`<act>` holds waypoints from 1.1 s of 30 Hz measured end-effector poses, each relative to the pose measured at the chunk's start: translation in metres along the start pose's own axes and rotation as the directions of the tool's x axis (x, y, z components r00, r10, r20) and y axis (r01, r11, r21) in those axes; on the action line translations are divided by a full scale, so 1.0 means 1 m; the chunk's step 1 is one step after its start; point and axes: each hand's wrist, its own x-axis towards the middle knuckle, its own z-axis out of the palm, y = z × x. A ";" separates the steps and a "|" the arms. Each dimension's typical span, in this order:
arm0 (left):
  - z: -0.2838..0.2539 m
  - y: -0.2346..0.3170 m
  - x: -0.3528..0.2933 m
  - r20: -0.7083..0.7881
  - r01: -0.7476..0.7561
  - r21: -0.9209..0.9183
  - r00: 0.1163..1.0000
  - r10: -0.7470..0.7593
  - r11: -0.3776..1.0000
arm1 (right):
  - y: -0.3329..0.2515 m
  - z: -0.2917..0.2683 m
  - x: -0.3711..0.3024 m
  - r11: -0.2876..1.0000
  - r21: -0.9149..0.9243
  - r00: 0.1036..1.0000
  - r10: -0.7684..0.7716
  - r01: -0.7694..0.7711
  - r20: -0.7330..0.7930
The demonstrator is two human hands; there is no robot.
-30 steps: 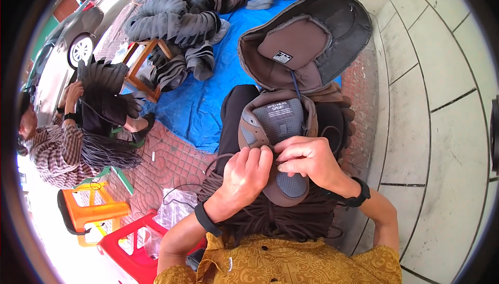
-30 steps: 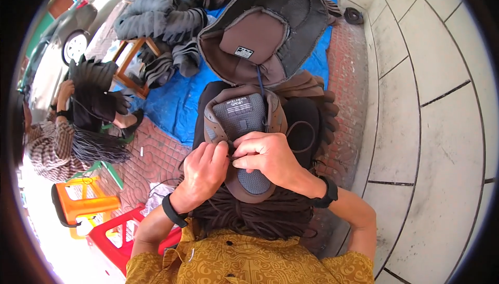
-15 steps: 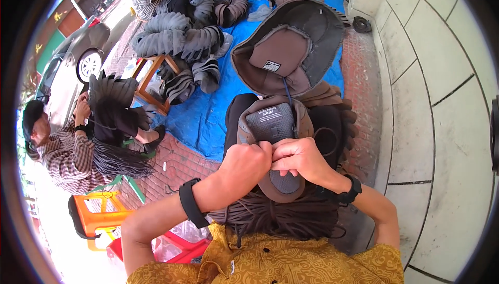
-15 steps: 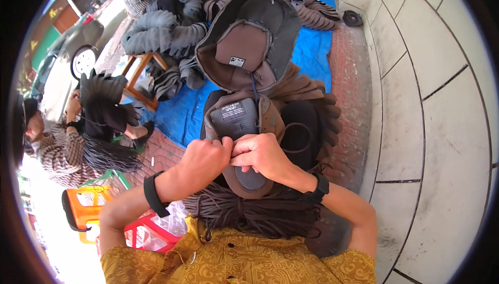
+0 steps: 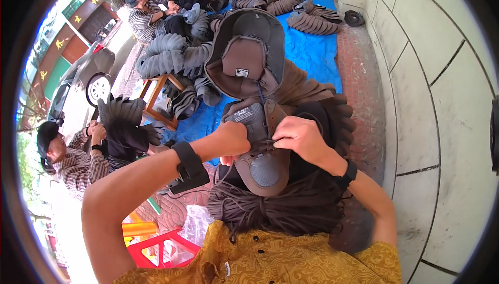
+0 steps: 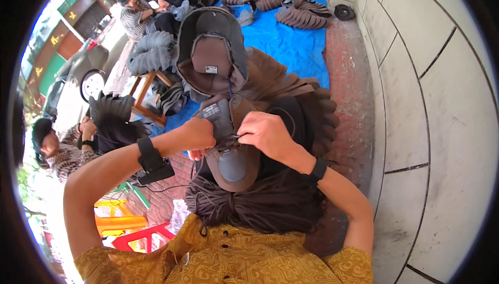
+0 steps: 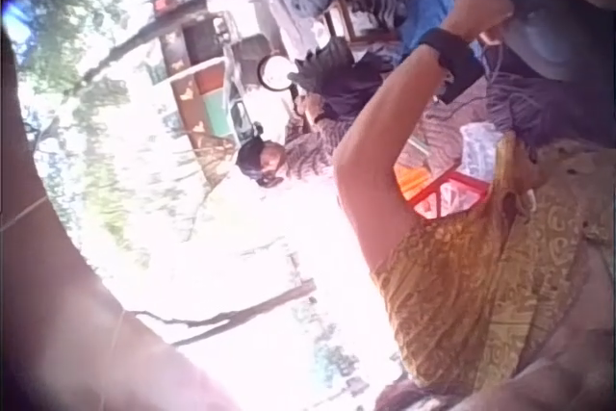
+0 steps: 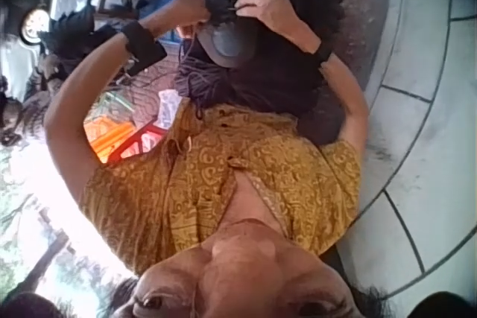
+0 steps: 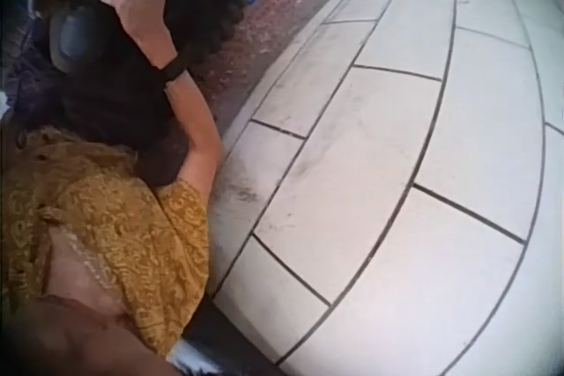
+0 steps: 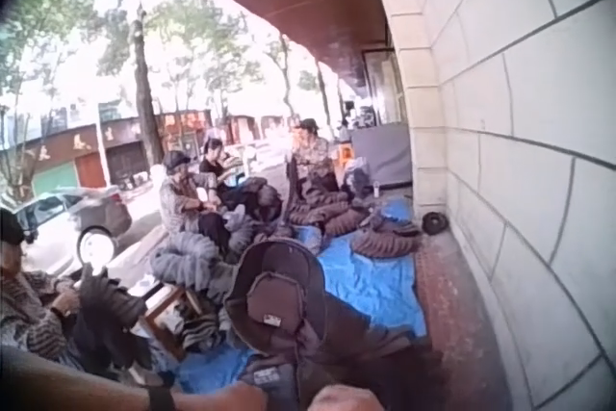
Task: Lacing shoe parts and assembling shoe tongues during footwear manufacturing.
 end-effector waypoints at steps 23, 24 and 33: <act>0.003 0.040 -0.016 -0.335 -0.066 0.783 0.794 0.508 0.619 | -0.006 0.027 -0.009 0.981 -0.063 0.982 -0.186 0.184 -0.024; 0.008 0.034 -0.017 -0.334 -0.068 0.782 0.793 0.509 0.620 | -0.006 0.024 -0.011 0.988 -0.006 0.987 -0.157 0.157 -0.043; 0.030 0.024 -0.011 -0.733 -0.472 -0.159 0.645 0.217 0.867 | 0.001 -0.002 -0.020 0.896 0.224 0.915 0.402 -0.383 -0.042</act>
